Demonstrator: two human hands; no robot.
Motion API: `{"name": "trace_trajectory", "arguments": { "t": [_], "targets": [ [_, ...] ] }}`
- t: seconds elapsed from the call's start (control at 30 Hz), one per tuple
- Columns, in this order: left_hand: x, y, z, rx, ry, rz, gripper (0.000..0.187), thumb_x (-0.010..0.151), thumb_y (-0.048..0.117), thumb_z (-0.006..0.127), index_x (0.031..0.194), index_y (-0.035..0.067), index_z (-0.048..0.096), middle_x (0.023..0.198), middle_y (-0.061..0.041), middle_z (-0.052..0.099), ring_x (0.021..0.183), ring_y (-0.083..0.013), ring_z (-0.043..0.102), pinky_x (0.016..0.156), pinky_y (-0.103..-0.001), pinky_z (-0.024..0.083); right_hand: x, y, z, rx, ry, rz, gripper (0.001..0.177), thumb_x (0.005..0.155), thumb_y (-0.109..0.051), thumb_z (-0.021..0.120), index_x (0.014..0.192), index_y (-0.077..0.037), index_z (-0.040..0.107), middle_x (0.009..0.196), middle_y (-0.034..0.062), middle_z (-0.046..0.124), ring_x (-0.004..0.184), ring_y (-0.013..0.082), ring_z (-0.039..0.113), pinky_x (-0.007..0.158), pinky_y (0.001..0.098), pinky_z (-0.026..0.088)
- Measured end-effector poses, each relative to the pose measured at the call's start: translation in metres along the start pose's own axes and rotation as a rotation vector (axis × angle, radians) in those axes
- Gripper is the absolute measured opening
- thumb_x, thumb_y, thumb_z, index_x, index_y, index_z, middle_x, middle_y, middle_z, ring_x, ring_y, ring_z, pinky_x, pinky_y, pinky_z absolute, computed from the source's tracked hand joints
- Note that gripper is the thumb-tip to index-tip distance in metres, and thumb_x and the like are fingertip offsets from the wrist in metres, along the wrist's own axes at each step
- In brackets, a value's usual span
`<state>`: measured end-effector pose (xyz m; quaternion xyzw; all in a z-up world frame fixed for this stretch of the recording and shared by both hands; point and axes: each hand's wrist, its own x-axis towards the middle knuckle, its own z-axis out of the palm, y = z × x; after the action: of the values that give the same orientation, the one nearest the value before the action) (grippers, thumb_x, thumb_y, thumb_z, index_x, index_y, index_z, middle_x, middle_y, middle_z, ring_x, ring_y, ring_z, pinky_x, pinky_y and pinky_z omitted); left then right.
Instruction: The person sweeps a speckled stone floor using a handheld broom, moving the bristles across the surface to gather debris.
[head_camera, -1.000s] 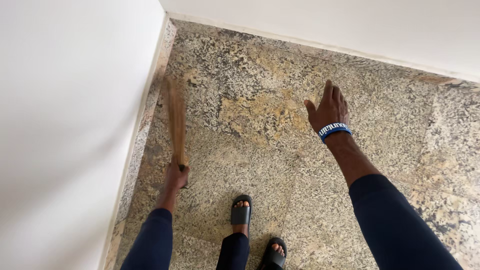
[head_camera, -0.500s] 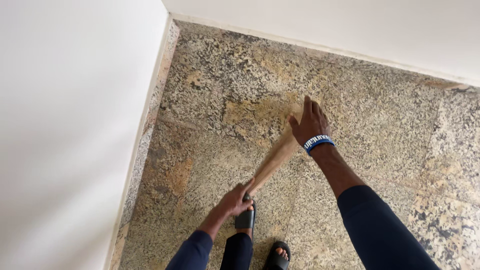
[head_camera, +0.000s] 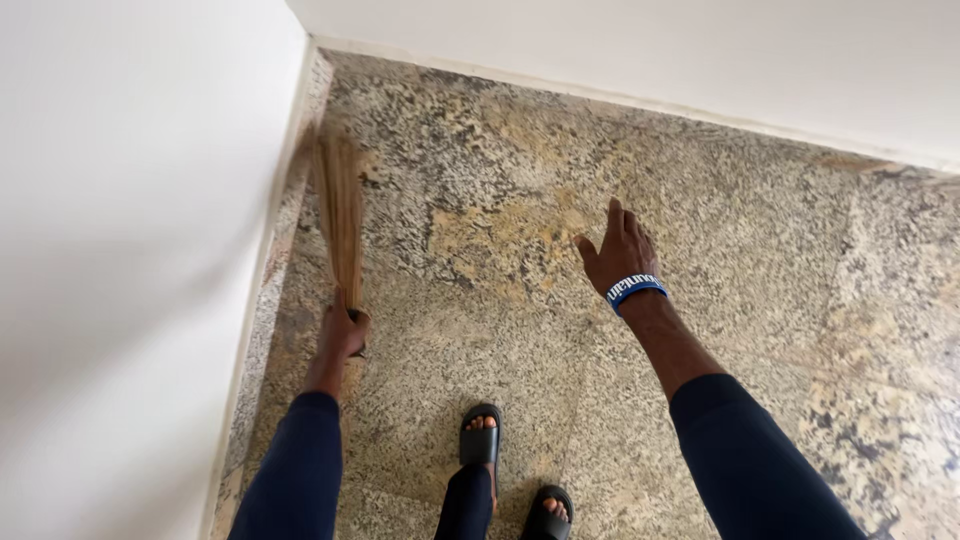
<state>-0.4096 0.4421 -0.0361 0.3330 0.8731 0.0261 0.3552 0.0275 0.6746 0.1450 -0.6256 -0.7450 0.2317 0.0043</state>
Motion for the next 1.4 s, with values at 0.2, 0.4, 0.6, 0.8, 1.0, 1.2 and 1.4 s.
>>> {"name": "trace_trajectory", "arguments": {
  "t": [0.2,0.4,0.6,0.8,1.0,1.2,1.4],
  "targets": [
    [-0.021,0.079,0.088,-0.199,-0.331,-0.040,0.040,0.096,0.020,0.067,0.122,-0.011,0.057,0.081,-0.019,0.073,0.055,-0.0208,0.071,0.046,-0.034,0.062,-0.009,0.013,0.001,0.032,-0.068,0.092,0.093,0.093,-0.041,0.071,0.160,0.001,0.020,0.152,0.0299,0.042,0.135,0.0453,0.049,0.111,0.0540,0.042],
    [-0.125,0.163,0.089,0.069,-0.676,0.417,0.090,0.096,0.019,0.070,0.165,0.025,0.012,0.108,-0.020,0.062,0.064,-0.0188,0.064,0.055,-0.032,0.060,0.003,0.011,-0.010,0.035,-0.025,0.089,0.094,0.090,-0.036,0.072,0.159,0.000,0.018,0.155,0.0287,0.040,0.136,0.0452,0.048,0.113,0.0529,0.041],
    [-0.155,0.130,0.038,-0.099,-0.637,0.548,0.089,0.096,0.017,0.063,0.167,0.024,0.009,0.098,-0.015,0.065,0.056,-0.0150,0.057,0.047,-0.033,0.053,0.002,0.007,-0.030,0.115,0.001,0.124,0.091,0.092,-0.036,0.071,0.160,-0.002,0.020,0.156,0.0267,0.042,0.137,0.0447,0.047,0.113,0.0518,0.041],
    [-0.066,0.057,-0.004,-0.382,-0.130,0.386,0.078,0.093,0.014,0.065,0.160,0.013,0.027,0.072,-0.006,0.065,0.045,-0.0124,0.057,0.033,-0.031,0.050,-0.008,0.046,-0.011,0.118,0.059,0.137,0.092,0.091,-0.039,0.072,0.158,-0.001,0.022,0.155,0.0270,0.041,0.138,0.0452,0.045,0.113,0.0525,0.039],
    [0.062,0.070,-0.002,-0.244,-0.047,-0.120,0.081,0.098,0.019,0.062,0.165,0.016,0.016,0.075,-0.019,0.061,0.056,-0.0291,0.053,0.045,-0.045,0.042,-0.030,0.082,0.001,0.127,-0.046,0.225,0.091,0.094,-0.043,0.068,0.160,-0.002,0.021,0.153,0.0282,0.044,0.137,0.0465,0.048,0.113,0.0527,0.041],
    [0.011,0.206,0.127,-0.153,-0.419,-0.081,0.035,0.104,0.022,0.058,0.119,-0.010,0.057,0.087,-0.019,0.071,0.058,-0.0192,0.068,0.047,-0.032,0.060,-0.040,0.098,-0.018,0.128,-0.133,0.343,0.093,0.095,-0.045,0.067,0.161,-0.003,0.017,0.155,0.0278,0.041,0.137,0.0450,0.048,0.115,0.0540,0.039],
    [-0.134,0.308,0.143,0.074,-0.744,0.315,0.097,0.097,0.020,0.067,0.165,0.026,-0.002,0.094,-0.016,0.067,0.058,-0.0144,0.060,0.047,-0.028,0.056,-0.043,0.106,-0.032,0.157,-0.138,0.385,0.090,0.095,-0.044,0.066,0.161,-0.005,0.017,0.158,0.0250,0.038,0.141,0.0440,0.045,0.117,0.0558,0.037]
  ]
}}
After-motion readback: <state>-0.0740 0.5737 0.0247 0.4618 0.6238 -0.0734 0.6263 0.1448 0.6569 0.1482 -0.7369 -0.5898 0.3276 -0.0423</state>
